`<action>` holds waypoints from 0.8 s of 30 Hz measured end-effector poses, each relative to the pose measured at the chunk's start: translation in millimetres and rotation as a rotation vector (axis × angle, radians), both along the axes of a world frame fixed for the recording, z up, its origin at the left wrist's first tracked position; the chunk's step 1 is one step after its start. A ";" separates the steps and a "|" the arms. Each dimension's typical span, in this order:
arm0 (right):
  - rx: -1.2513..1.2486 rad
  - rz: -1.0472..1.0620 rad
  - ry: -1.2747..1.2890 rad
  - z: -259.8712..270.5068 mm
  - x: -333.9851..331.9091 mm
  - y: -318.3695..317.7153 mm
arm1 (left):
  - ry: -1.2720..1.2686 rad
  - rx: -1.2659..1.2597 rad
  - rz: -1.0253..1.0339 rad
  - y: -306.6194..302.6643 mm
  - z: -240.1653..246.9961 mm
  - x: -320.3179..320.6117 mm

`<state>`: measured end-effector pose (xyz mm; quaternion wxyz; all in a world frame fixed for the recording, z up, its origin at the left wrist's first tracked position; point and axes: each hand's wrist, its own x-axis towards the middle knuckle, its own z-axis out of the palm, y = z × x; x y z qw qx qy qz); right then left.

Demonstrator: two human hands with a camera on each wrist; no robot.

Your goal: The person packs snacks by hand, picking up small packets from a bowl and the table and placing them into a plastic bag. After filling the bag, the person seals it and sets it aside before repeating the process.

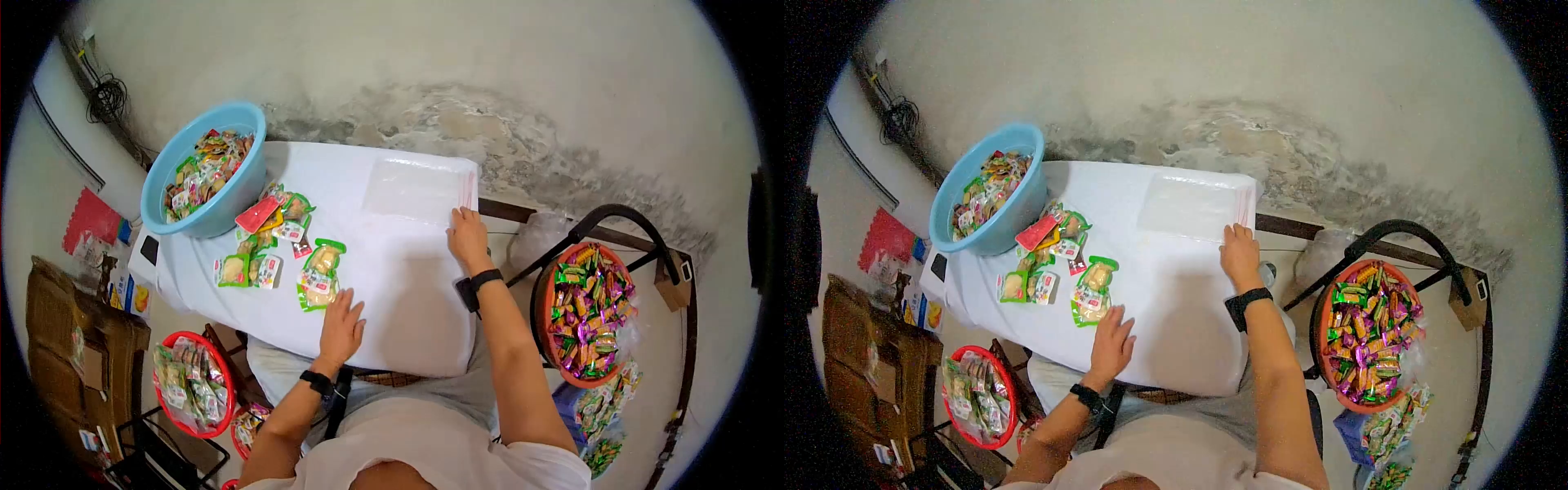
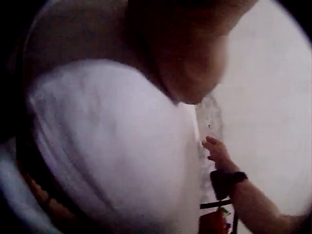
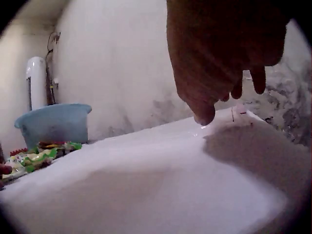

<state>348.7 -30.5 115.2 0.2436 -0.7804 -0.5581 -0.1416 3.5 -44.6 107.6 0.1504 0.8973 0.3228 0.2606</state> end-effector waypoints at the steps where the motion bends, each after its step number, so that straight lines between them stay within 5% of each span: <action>1: 0.005 -0.005 0.005 -5.6 5.6 2.3 | 0.005 0.005 -0.005 -0.9 -1.7 1.4; 6: -0.192 0.042 -0.196 -24.4 17.8 7.5 | 0.003 -0.016 0.050 0.1 -2.9 4.1; 16: 0.011 -0.046 0.045 -13.7 10.7 10.6 | -0.020 -0.031 0.099 -3.5 -0.4 4.7; 21: -0.299 -0.029 -0.012 -20.2 16.0 19.0 | -0.031 -0.024 0.098 -2.4 -1.2 4.0; 24: -0.210 -0.039 -0.009 -25.7 16.2 20.2 | -0.035 -0.018 0.093 -1.5 -4.1 4.0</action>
